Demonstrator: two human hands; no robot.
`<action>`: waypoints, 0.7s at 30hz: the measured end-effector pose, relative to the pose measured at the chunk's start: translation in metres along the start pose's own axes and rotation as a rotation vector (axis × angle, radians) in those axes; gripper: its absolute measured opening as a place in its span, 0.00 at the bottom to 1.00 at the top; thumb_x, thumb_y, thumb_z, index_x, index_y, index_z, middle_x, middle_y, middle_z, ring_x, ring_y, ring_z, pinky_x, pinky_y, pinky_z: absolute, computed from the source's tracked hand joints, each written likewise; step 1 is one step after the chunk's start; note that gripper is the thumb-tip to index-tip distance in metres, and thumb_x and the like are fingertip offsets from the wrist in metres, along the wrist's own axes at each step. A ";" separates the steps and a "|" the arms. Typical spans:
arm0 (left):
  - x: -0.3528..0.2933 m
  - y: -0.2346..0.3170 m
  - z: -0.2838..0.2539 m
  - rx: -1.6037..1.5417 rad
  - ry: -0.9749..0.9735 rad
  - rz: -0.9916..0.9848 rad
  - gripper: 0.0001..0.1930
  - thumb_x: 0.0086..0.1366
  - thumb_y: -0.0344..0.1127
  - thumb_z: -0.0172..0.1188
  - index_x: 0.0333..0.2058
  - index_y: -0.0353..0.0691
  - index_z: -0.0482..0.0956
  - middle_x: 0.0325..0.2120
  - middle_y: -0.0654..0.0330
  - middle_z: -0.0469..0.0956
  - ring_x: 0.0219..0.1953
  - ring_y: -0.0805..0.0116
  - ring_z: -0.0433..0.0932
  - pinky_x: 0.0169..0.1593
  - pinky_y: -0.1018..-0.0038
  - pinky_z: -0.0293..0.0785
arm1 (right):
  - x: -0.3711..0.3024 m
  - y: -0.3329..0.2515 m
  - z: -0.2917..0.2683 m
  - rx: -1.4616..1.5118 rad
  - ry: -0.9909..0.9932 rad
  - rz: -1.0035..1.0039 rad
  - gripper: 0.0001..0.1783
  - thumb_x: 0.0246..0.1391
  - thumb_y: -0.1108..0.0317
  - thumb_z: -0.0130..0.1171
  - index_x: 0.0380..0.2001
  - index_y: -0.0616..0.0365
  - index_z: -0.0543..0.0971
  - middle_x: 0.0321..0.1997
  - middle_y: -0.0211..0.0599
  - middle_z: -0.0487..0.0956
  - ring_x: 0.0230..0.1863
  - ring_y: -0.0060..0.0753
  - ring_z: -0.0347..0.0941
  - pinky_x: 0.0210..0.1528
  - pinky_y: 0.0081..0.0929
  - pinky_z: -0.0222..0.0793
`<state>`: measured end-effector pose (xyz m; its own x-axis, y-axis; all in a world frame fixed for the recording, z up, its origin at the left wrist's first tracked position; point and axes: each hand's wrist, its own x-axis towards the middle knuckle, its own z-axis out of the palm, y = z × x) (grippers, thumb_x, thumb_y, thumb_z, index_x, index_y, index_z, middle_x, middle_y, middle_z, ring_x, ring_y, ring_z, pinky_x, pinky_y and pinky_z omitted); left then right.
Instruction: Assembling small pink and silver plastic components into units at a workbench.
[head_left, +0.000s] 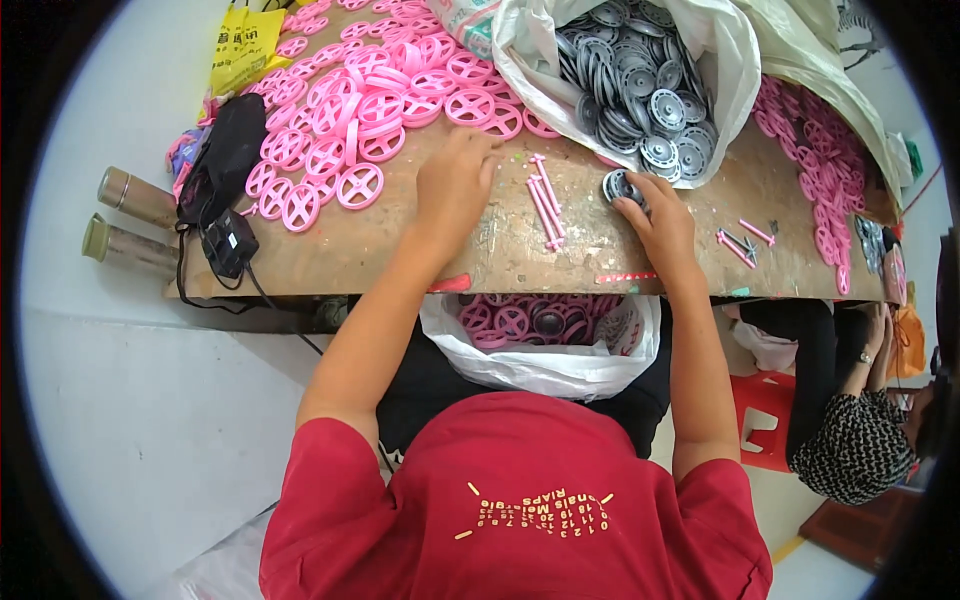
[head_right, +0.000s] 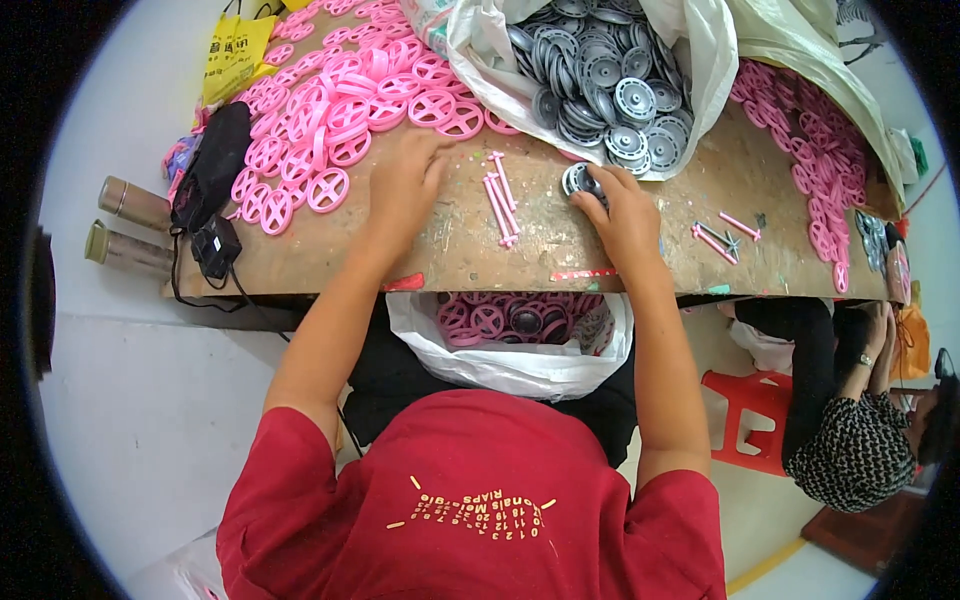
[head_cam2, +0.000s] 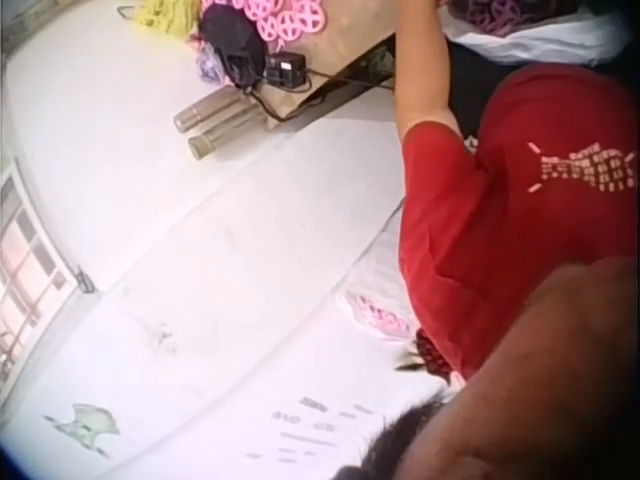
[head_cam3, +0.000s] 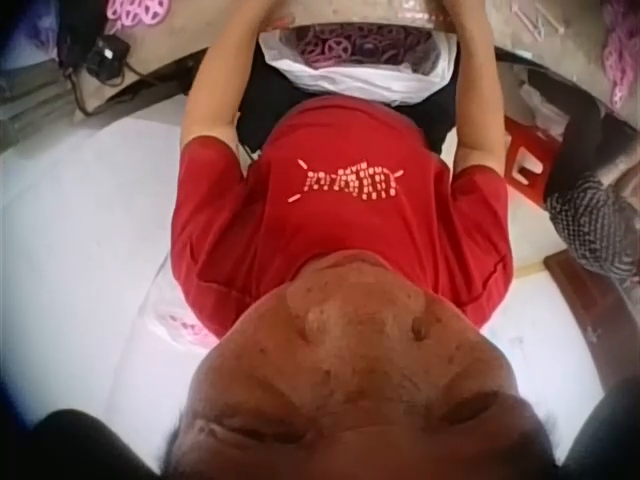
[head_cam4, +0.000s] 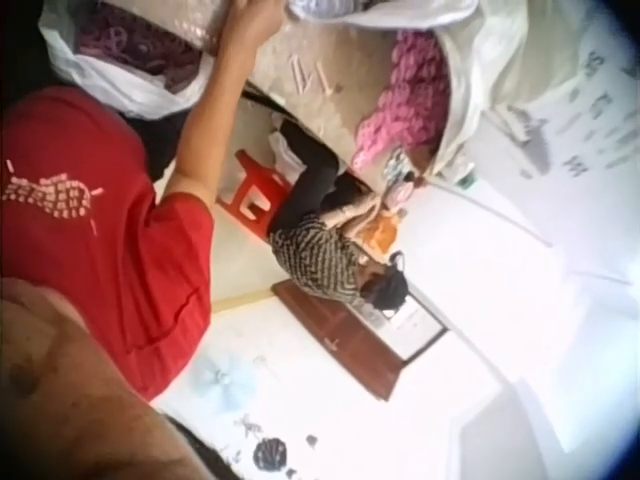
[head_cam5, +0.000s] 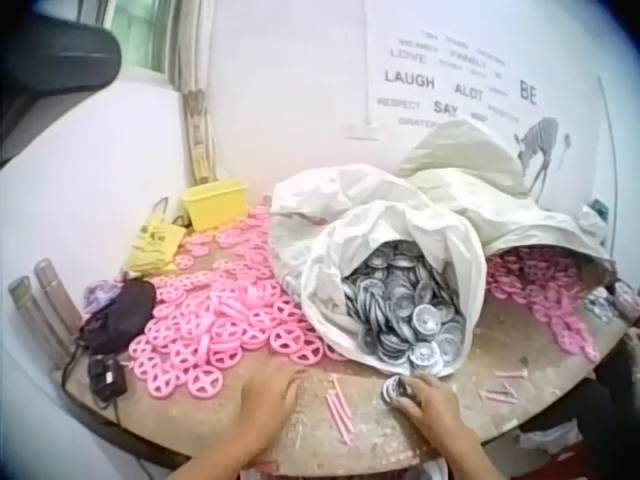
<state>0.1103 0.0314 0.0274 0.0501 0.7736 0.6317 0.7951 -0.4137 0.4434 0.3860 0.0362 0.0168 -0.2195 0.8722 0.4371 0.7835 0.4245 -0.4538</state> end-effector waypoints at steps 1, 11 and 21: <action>0.007 -0.011 0.008 0.001 0.003 -0.002 0.08 0.58 0.30 0.57 0.37 0.39 0.79 0.35 0.52 0.77 0.35 0.54 0.77 0.37 0.61 0.73 | -0.001 0.001 0.003 -0.004 0.018 0.003 0.19 0.52 0.61 0.62 0.45 0.59 0.78 0.44 0.43 0.78 0.40 0.45 0.76 0.44 0.31 0.70; 0.007 -0.010 0.008 0.166 -0.191 -0.042 0.06 0.56 0.29 0.59 0.32 0.36 0.74 0.35 0.53 0.73 0.37 0.50 0.74 0.39 0.58 0.71 | -0.012 0.015 0.007 0.221 0.319 0.190 0.10 0.61 0.69 0.53 0.42 0.63 0.78 0.31 0.34 0.78 0.32 0.21 0.73 0.35 0.20 0.68; -0.048 0.030 -0.013 0.011 -0.215 0.091 0.09 0.54 0.28 0.61 0.34 0.35 0.75 0.43 0.52 0.73 0.44 0.51 0.72 0.46 0.59 0.70 | 0.004 -0.062 0.014 0.809 -0.005 0.264 0.16 0.57 0.72 0.56 0.48 0.61 0.72 0.37 0.32 0.77 0.37 0.22 0.73 0.40 0.22 0.68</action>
<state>0.1240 -0.0242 0.0184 0.2484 0.8183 0.5184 0.7882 -0.4818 0.3829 0.3286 0.0169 0.0362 -0.0918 0.9673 0.2363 0.1529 0.2482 -0.9566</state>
